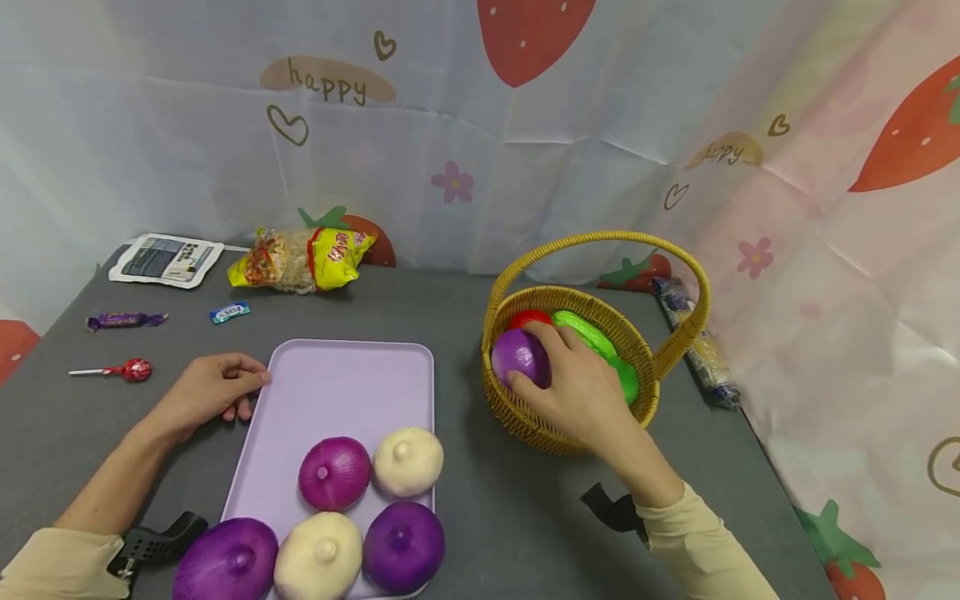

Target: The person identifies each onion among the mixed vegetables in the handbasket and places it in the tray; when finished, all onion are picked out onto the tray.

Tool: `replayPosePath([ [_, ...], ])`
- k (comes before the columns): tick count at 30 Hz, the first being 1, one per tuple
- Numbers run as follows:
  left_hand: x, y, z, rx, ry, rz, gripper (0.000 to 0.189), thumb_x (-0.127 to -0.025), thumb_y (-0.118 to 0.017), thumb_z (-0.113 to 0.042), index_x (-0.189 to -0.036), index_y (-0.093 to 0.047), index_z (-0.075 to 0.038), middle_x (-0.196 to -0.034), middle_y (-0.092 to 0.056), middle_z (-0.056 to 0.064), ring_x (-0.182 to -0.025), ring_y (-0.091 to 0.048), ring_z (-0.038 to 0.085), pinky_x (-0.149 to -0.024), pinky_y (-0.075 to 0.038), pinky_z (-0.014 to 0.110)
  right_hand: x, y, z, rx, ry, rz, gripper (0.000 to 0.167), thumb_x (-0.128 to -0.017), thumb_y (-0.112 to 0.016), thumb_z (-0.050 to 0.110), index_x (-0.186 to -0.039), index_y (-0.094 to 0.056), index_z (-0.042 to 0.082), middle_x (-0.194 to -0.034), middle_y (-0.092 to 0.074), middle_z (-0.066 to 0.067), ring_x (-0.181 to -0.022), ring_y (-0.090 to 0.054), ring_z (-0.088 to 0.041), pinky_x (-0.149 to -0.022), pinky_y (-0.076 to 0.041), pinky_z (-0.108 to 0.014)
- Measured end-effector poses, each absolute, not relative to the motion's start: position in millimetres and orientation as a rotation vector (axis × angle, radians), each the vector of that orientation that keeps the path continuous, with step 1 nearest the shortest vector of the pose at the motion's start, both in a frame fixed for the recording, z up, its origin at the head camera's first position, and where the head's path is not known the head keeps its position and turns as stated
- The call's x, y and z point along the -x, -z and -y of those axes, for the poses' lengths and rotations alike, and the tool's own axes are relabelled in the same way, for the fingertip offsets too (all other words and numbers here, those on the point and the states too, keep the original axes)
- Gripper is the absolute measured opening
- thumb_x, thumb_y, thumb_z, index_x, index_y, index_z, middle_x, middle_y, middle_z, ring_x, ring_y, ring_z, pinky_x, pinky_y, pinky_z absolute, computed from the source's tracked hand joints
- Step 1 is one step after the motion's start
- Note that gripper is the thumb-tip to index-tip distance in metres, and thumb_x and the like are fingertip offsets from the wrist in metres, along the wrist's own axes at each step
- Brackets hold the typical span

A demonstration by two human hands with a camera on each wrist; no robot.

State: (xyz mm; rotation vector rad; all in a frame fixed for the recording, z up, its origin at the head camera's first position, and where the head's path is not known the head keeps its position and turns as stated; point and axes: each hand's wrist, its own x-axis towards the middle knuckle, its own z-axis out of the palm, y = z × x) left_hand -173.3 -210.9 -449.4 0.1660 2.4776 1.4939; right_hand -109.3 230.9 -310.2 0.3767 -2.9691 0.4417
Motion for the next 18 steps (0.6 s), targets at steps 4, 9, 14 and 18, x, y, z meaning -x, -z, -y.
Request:
replayPosePath([
  [4,174.5,448.1,213.0,-0.172,-1.489,-2.488,0.035,-0.098,-0.059,-0.023,-0.113,-0.06,0.008,-0.064,-0.063,0.003,-0.05,-0.058,0.009,-0.048,-0.049,0.026,102.8,304.4,-201.5,-0.553,-0.455,2.775,0.056,-0.086,-0.068,0.039,-0.135,-0.052,0.018,-0.125,-0.058,-0.01,-0.098,-0.064,-0.026,-0.078,-0.057,-0.045],
  [9,172.8,448.2,214.6,-0.167,-1.491,-2.486,0.035,-0.098,-0.059,-0.023,-0.113,-0.06,0.008,-0.064,-0.063,0.003,-0.05,-0.058,0.01,-0.048,-0.049,0.026,109.6,316.4,-157.3,-0.773,-0.33,2.681,0.054,-0.084,-0.068,0.039,-0.133,-0.056,0.02,-0.124,-0.058,-0.008,-0.099,-0.062,-0.022,-0.074,-0.055,-0.037],
  [14,171.6,449.5,211.6,-0.167,-1.503,-2.47,0.034,-0.098,-0.058,-0.022,-0.113,-0.06,0.008,-0.065,-0.063,0.003,-0.051,-0.059,0.009,-0.049,-0.05,0.026,119.8,340.5,-124.5,-0.937,-0.219,2.681,0.052,-0.081,-0.071,0.029,-0.13,-0.058,0.019,-0.122,-0.06,-0.01,-0.095,-0.064,-0.025,-0.072,-0.056,-0.035],
  [18,172.9,449.0,210.5,-0.17,-1.492,-2.472,0.034,-0.098,-0.059,-0.023,-0.114,-0.06,0.008,-0.066,-0.063,0.004,-0.051,-0.059,0.01,-0.049,-0.05,0.026,123.9,355.3,-108.7,-0.984,-0.182,2.772,0.051,-0.081,-0.072,0.025,-0.13,-0.057,0.018,-0.123,-0.06,-0.012,-0.094,-0.064,-0.027,-0.074,-0.057,-0.037],
])
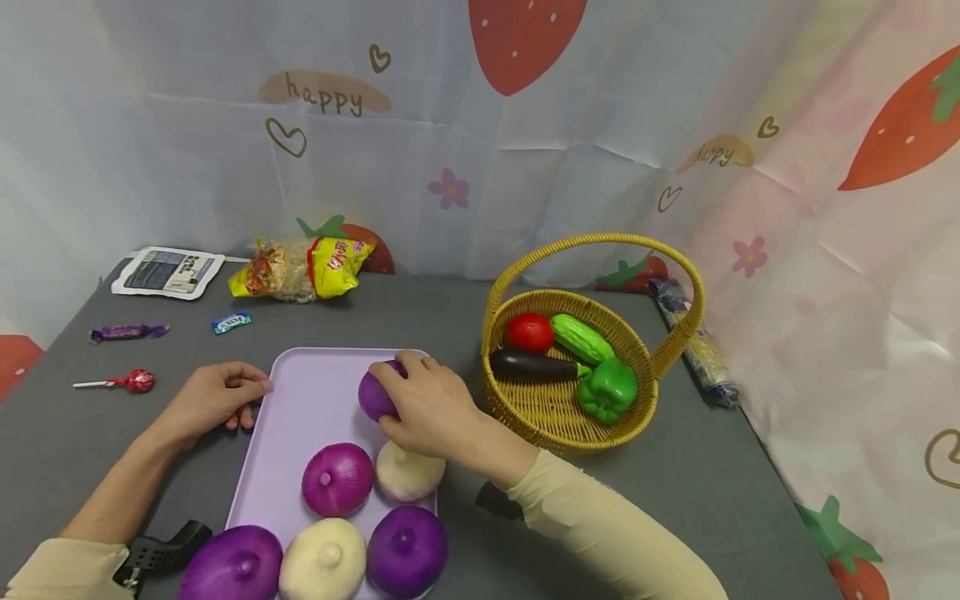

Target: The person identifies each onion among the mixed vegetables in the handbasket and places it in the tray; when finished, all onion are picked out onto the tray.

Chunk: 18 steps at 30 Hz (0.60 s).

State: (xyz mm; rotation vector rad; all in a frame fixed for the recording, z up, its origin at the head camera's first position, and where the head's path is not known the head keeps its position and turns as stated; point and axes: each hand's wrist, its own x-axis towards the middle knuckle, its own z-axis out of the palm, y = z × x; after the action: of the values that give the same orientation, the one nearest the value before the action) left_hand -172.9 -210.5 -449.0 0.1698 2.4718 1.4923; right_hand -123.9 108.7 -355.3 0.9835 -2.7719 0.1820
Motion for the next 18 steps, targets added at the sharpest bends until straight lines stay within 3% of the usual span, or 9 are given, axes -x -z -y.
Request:
replayPosePath([
  [10,174.0,448.0,208.8,-0.166,-1.49,-2.469,0.035,-0.098,-0.059,-0.024,-0.114,-0.06,0.007,-0.065,-0.063,0.004,-0.051,-0.059,0.01,-0.049,-0.05,0.026,122.7,370.0,-100.6,-0.942,-0.078,3.004,0.042,-0.089,-0.067,0.023,-0.13,-0.057,0.022,-0.125,-0.06,-0.01,-0.097,-0.063,-0.026,-0.071,-0.057,-0.039],
  [18,171.9,446.6,211.3,-0.151,-1.495,-2.474,0.034,-0.098,-0.059,-0.024,-0.113,-0.06,0.007,-0.066,-0.063,0.003,-0.051,-0.058,0.009,-0.048,-0.05,0.026,123.7,368.2,-100.3,-0.97,-0.1,2.969,0.042,-0.089,-0.067,0.022,-0.13,-0.058,0.022,-0.121,-0.061,-0.009,-0.092,-0.063,-0.025,-0.068,-0.056,-0.038],
])
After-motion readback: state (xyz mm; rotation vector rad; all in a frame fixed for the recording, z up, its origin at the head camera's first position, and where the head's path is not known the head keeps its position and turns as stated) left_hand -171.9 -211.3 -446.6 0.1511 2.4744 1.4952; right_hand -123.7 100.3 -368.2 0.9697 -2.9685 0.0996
